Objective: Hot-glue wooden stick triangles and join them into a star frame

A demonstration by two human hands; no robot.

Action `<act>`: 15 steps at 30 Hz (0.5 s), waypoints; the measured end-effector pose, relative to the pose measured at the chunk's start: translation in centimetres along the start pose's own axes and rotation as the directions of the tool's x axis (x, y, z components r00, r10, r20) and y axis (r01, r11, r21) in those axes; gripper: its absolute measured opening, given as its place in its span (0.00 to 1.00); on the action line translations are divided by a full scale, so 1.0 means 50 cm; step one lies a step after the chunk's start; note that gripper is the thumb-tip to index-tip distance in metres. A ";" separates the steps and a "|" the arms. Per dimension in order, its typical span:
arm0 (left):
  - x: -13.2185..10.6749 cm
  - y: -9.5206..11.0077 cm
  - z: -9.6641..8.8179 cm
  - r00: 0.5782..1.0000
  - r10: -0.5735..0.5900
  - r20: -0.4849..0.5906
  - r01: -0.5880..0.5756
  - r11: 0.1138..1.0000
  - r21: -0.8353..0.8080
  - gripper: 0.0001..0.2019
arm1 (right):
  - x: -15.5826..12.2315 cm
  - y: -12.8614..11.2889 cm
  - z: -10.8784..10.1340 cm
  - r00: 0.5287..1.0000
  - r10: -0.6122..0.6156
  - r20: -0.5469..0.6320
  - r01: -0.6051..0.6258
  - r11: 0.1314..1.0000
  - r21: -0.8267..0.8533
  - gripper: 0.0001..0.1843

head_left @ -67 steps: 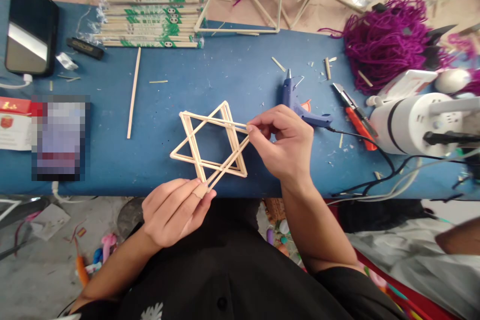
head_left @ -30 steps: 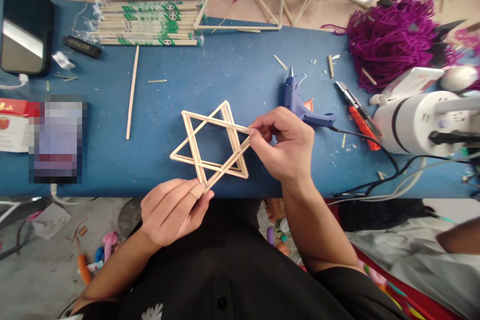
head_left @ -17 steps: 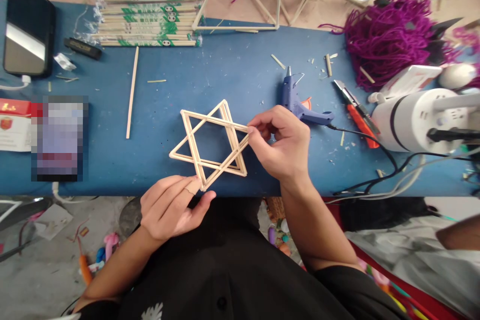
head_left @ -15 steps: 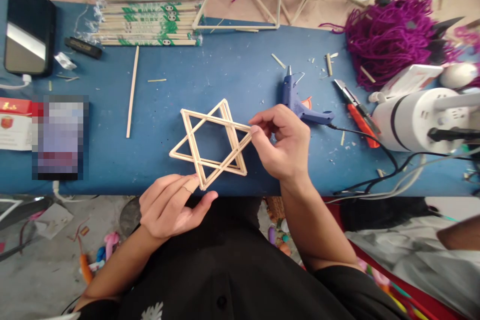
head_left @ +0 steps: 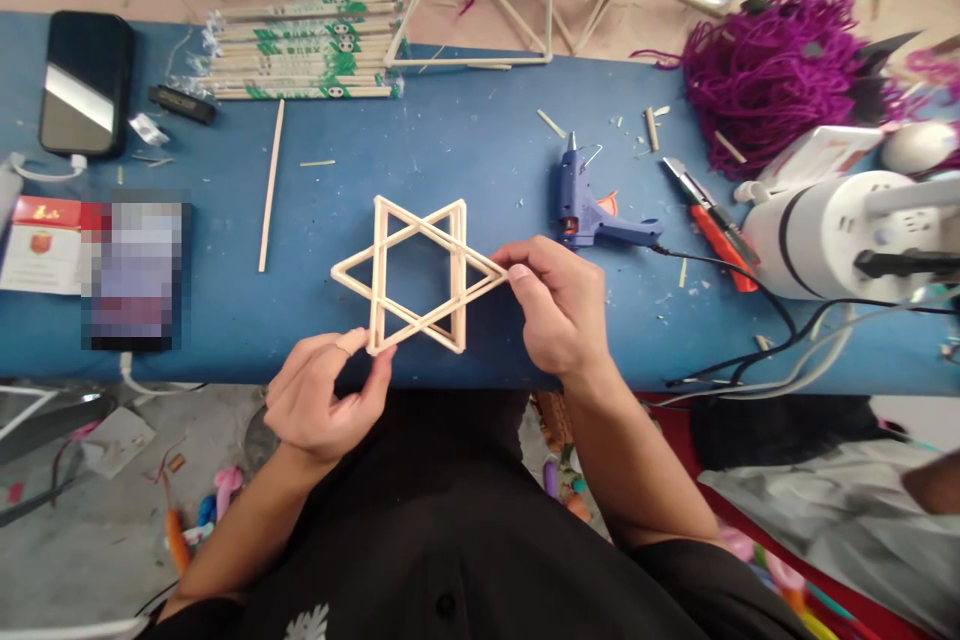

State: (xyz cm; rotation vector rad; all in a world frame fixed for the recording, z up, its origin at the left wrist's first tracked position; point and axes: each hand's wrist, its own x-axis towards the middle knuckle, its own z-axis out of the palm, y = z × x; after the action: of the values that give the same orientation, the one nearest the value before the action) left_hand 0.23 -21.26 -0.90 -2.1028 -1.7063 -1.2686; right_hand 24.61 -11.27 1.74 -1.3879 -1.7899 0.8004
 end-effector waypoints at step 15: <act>0.086 -0.121 -0.037 0.723 -0.639 0.262 0.688 0.630 -0.361 0.24 | -0.157 -0.108 0.045 0.932 -0.079 0.353 -0.009 0.970 0.242 0.13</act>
State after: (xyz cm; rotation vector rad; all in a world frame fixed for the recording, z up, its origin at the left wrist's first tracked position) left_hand -5.98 -17.15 0.91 -1.7775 -2.6188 -1.9130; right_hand 21.13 -20.22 3.63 -1.0971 -1.9045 1.2741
